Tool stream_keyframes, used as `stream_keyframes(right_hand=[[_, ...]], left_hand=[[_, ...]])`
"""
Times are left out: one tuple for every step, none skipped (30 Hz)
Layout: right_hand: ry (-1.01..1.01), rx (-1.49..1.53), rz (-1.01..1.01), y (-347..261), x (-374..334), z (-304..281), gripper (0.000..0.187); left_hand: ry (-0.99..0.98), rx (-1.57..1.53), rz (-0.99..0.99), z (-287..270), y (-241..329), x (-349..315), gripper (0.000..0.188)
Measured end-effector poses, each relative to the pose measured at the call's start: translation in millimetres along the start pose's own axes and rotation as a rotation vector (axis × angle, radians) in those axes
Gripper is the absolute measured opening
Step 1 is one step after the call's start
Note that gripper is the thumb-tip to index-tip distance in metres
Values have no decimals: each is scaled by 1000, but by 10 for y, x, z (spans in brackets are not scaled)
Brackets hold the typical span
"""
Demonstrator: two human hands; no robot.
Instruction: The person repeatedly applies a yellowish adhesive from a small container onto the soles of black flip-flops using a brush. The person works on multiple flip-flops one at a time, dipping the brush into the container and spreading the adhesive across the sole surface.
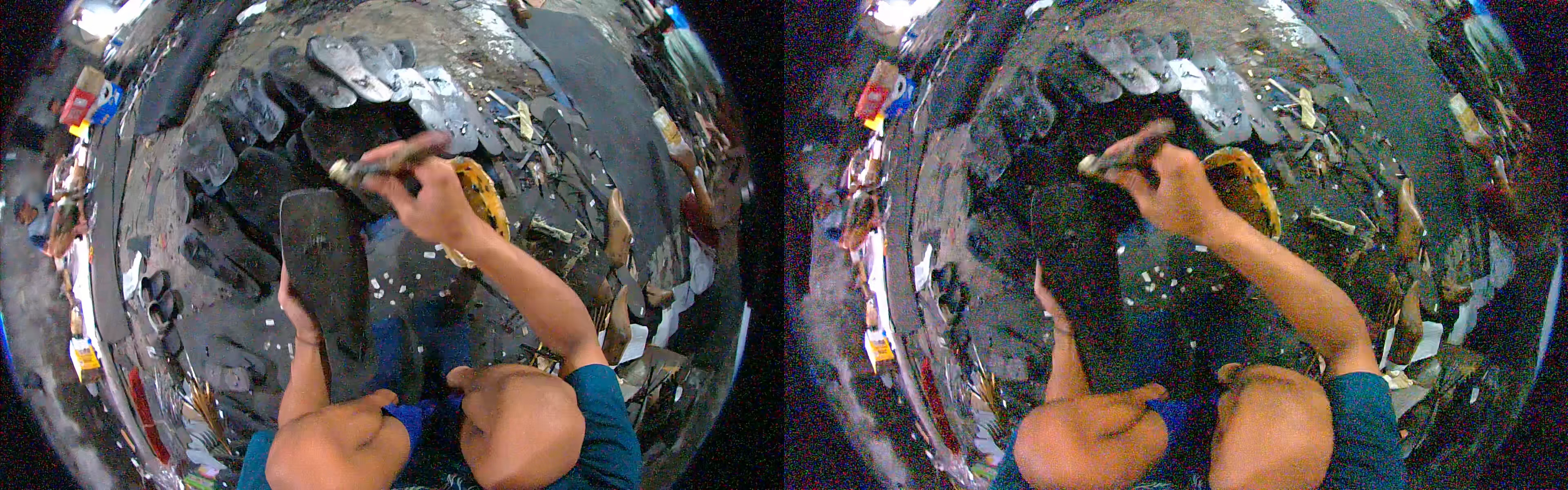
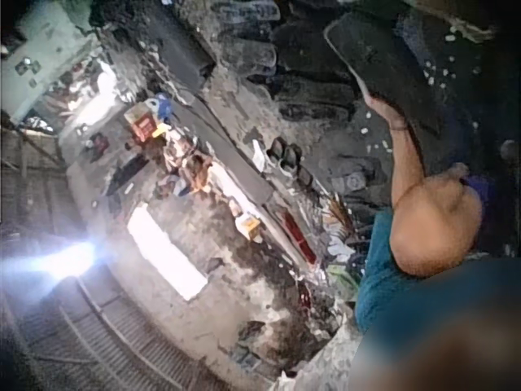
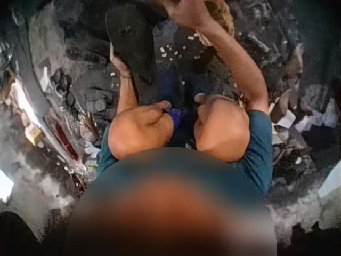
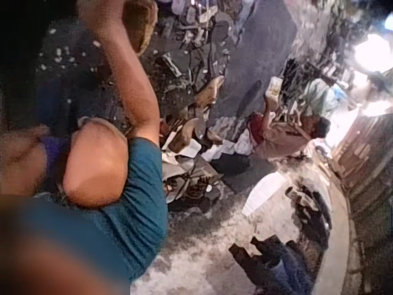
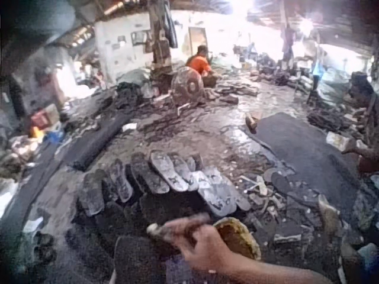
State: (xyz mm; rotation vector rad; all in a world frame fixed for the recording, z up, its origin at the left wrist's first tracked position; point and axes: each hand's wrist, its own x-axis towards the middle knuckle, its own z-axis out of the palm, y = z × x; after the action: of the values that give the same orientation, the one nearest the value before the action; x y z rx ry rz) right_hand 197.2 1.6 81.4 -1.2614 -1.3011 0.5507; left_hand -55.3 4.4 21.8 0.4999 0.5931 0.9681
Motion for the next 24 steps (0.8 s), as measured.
stream_keyframes(right_hand=[[-113,79,-8,-63,-207,177,20],[-214,134,-14,-154,-490,288,21],[-309,182,52,-292,-744,306,21],[-399,207,110,-366,-906,211,20],[-478,281,161,-389,-1043,204,19],[-556,355,211,-370,-1143,205,18],[-516,348,227,-243,-1168,137,13],[-330,320,290,-174,-981,34,16],[-118,54,287,23,-805,-147,21],[77,-271,174,234,-637,-348,23],[186,-352,348,555,-642,-578,26],[-33,-717,507,774,-661,-741,26],[-119,-881,468,1027,-816,-869,26],[-207,-1034,419,1188,-896,-938,26],[-54,-921,318,1034,-820,-867,25],[94,-804,223,840,-767,-858,24],[207,-625,258,506,-666,-865,21],[211,-614,182,319,-658,-917,17],[60,-722,306,128,-766,-1138,22],[-253,-927,494,112,-956,-1291,28],[-599,-998,687,53,-1147,-1415,32],[-732,-834,669,-167,-1135,-1443,35],[-741,-651,590,-373,-1012,-1463,33],[-753,-453,528,-512,-956,-1395,31]], left_hand=[[-171,-191,1,-205,29,120,56],[-107,-168,24,-186,17,231,56],[60,-78,74,-127,38,286,56],[239,37,139,-94,-3,427,56],[444,181,173,-205,12,425,55],[612,305,183,-322,49,360,55],[561,231,119,-636,21,204,55],[443,146,53,-926,5,-70,56],[348,90,-14,-1183,-62,-361,56],[206,-21,-52,-1434,-92,-678,56],[428,166,-211,-1242,-212,-826,55],[530,198,-300,-1141,-281,-961,55],[556,164,-350,-1107,-340,-1073,55],[547,127,-372,-1072,-358,-1161,54],[566,103,-370,-1036,-298,-1303,54],[560,77,-369,-1025,-237,-1329,54],[551,55,-356,-968,-170,-1330,54],[536,32,-349,-911,-113,-1295,53],[477,-22,-365,-808,-130,-1165,53],[426,-82,-377,-711,-113,-1087,53],[361,-152,-396,-591,-108,-991,53],[289,-214,-410,-484,-74,-875,52],[249,-222,-410,-402,-96,-740,52],[272,-113,-379,-335,-133,-590,52]])
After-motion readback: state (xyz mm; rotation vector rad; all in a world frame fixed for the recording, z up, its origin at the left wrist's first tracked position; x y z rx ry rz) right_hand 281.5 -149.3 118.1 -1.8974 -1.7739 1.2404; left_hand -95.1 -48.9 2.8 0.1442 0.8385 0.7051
